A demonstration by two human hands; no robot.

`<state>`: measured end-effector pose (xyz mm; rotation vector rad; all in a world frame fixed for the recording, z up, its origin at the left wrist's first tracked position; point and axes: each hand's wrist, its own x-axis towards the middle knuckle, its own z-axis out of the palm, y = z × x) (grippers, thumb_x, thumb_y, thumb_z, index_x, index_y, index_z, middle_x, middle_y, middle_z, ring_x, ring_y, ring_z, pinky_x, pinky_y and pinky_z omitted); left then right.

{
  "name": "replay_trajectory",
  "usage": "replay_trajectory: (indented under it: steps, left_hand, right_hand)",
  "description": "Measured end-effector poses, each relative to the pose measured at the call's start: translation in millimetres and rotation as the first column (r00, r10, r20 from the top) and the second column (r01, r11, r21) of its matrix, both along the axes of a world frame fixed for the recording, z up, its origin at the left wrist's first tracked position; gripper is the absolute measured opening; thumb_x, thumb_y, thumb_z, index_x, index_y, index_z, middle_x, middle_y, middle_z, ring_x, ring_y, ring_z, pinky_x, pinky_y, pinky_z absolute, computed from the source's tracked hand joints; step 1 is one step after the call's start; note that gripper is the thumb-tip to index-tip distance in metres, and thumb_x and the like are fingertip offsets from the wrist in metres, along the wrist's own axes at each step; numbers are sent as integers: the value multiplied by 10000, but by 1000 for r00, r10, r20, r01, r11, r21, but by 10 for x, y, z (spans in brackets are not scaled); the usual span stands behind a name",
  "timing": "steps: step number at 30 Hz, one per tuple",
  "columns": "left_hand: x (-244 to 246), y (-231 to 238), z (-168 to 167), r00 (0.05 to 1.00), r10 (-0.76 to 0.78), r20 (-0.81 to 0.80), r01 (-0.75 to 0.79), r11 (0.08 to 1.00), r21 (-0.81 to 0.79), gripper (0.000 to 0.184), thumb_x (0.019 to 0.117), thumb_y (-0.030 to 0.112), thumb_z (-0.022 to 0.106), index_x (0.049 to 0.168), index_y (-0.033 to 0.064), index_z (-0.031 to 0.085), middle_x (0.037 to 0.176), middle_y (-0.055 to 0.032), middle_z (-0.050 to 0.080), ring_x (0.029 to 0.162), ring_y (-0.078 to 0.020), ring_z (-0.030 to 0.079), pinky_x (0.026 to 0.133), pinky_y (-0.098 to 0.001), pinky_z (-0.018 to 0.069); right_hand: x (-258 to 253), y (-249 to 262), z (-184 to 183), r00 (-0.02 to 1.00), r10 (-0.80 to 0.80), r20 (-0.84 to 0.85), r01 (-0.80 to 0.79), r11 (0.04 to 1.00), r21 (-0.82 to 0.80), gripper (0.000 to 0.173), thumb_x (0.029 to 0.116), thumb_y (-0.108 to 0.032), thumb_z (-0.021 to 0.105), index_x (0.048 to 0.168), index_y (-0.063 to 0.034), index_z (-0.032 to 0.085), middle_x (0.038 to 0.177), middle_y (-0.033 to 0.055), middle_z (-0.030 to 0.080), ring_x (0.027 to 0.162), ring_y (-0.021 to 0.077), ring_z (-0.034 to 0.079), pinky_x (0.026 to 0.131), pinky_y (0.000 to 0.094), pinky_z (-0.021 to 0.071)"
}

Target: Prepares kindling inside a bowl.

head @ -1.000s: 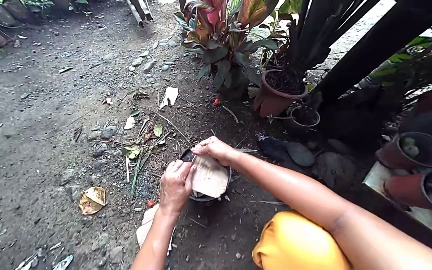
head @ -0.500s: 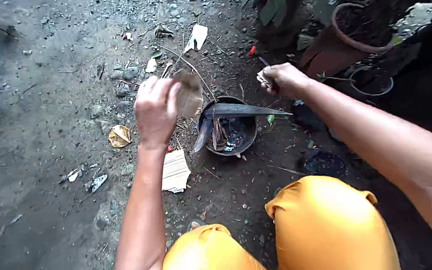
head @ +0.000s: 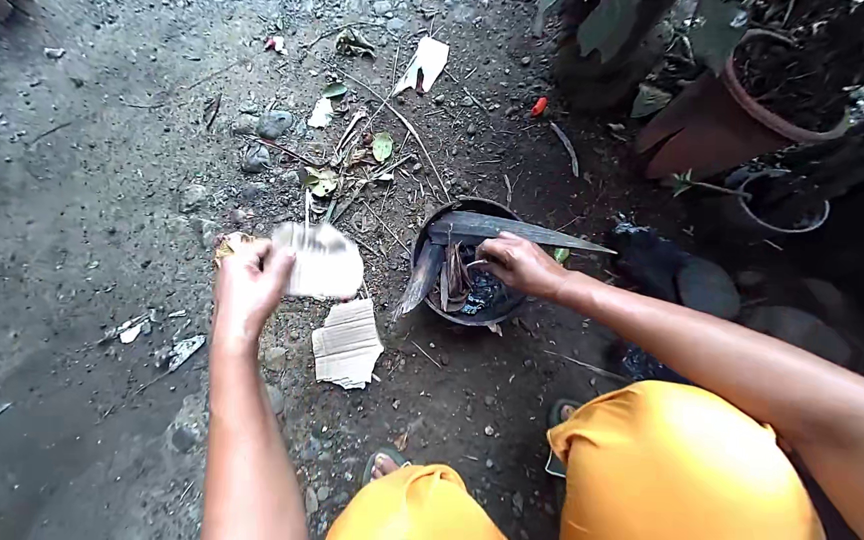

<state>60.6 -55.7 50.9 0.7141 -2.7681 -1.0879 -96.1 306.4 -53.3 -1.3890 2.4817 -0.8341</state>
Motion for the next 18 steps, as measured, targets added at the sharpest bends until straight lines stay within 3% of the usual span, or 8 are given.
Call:
replay_trajectory:
  steps: [2,3,5,7,10,12,15,18]
  left_hand:
    - [192,-64,-282,970,-97,223,81,994,79,209,1023,160,620,975,-33,685,816,-183,660,714,-293,630,708,-555,518]
    - [285,-63,-470,927,-149,346,108,985,135,187,1011,136,635,1015,-39,700,873,-187,686,782,-289,656,778,-543,530]
    - [462,43,-851,849,-176,499,91,978,190,289,982,139,675,1223,-21,682,1126,-230,695,1023,-340,676,948,-542,511]
    - [567,253,-1113,900,-54,433,-15,988,155,505,943,190,730,1398,19,591,1376,-280,566,1264,-429,553,1080,-579,418]
    - [519,700,-1259,992,95,-78,-98,994,-39,473,915,297,734,1236,-46,678,1325,-302,591,1229,-439,580,1045,-549,459]
    - [368,957,-1206,951,-62,-301,3,982,-191,405,904,322,732,1081,-42,732,1235,-293,634,1152,-446,618,1007,-546,489]
    - [115,1270,-1058,875,-405,-266,311,890,-334,244,906,292,736,966,58,769,1160,-215,701,1107,-419,660,965,-572,509]
    - [-80,1502,-1087,803,-576,-153,467,767,-440,148,854,195,772,882,53,740,1005,-188,700,983,-386,683,876,-524,539]
  right_hand:
    - [-27,-50,-48,999,29,-31,-30,999,-20,88,927,-31,684,1003,2,716,925,154,715,913,337,687,875,492,554]
    - [-44,-76,-60,998,41,-50,-42,999,-11,105,935,-28,668,1019,2,725,979,169,718,960,354,686,900,500,551]
    - [-68,-106,-100,994,47,-96,-47,999,6,132,924,-4,653,1010,-20,751,1068,183,708,1017,376,671,911,517,553]
    - [-93,-110,-142,984,48,-169,-48,999,4,146,907,19,643,978,-30,761,1037,190,702,983,385,673,865,521,565]
    - [-110,-90,-262,959,105,-262,-109,994,1,135,877,63,630,934,2,736,969,206,699,924,389,695,822,514,577]
    - [-94,-101,-363,944,143,-298,-148,989,7,113,883,61,625,904,9,724,935,204,700,872,379,698,772,501,579]
    - [-62,-121,-455,945,125,-301,-138,990,-19,94,885,42,627,887,8,715,924,202,703,856,367,704,748,475,584]
    - [-24,-148,-453,976,20,-215,-33,998,-56,89,892,20,637,920,26,722,963,210,701,916,366,712,819,467,600]
